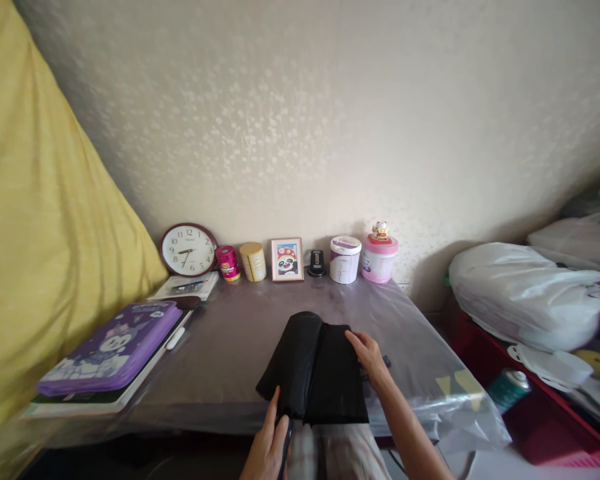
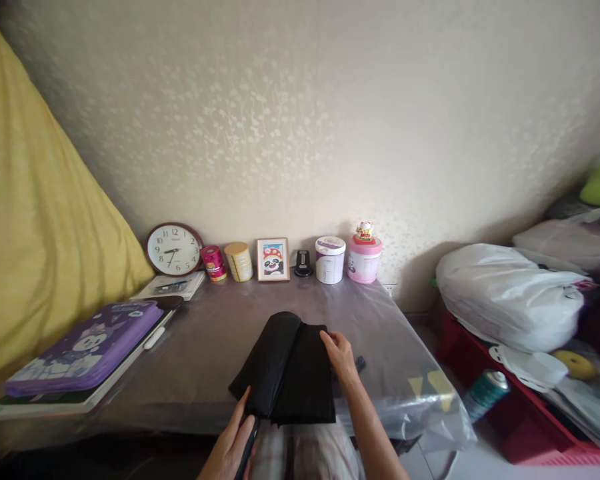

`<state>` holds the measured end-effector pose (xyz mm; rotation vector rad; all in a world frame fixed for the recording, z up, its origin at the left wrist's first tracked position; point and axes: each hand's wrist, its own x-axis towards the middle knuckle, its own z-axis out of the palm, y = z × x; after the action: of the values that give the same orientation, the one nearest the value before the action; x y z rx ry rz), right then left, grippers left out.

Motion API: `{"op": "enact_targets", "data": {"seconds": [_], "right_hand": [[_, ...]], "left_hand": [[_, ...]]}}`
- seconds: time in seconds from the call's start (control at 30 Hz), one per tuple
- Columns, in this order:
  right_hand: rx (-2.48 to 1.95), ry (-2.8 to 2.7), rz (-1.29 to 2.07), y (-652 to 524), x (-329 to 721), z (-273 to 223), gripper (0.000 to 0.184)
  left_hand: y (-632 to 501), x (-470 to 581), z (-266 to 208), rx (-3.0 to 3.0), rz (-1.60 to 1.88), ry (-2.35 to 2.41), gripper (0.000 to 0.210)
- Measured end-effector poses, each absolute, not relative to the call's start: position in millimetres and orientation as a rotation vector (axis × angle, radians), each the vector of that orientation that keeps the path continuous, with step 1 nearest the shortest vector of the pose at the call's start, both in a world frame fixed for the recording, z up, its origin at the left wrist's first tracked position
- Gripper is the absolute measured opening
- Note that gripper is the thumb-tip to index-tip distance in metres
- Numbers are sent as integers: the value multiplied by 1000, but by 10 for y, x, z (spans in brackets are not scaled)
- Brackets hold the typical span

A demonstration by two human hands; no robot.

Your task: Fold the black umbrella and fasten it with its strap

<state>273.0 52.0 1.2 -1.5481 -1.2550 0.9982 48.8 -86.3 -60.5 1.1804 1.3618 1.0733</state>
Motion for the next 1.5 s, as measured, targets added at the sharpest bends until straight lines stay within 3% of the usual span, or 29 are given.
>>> {"op": "enact_targets", "data": {"seconds": [0.23, 0.37, 0.57, 0.8, 1.0, 1.17, 1.37, 1.5], "right_hand": [[-1775, -1449, 693, 762, 2900, -26, 27], [-1655, -1759, 194, 515, 2766, 174, 22], [-1101, -2434, 359, 483, 2533, 113, 20], [-1472, -2216, 16, 944, 2675, 18, 28], [-1099, -2464, 284, 700, 2652, 65, 24], [-1575, -1942, 135, 870, 3006, -8, 27], [-1705, -1553, 930, 673, 3139, -44, 33], [-1723, -1443, 1021, 511, 2996, -93, 42]], "left_hand": [[-818, 440, -783, 1323, 1079, 1333, 73], [-826, 464, -840, 1302, 1069, 1383, 67], [-834, 512, -735, 1190, 1023, 1443, 69], [-890, 508, -589, 1241, 906, 1463, 67], [-916, 525, -546, 1274, 881, 1526, 62], [-932, 583, -514, 1179, 999, 1541, 69], [-963, 660, -393, 987, 1042, 1601, 72], [-952, 619, -352, 1048, 984, 1605, 74]]}}
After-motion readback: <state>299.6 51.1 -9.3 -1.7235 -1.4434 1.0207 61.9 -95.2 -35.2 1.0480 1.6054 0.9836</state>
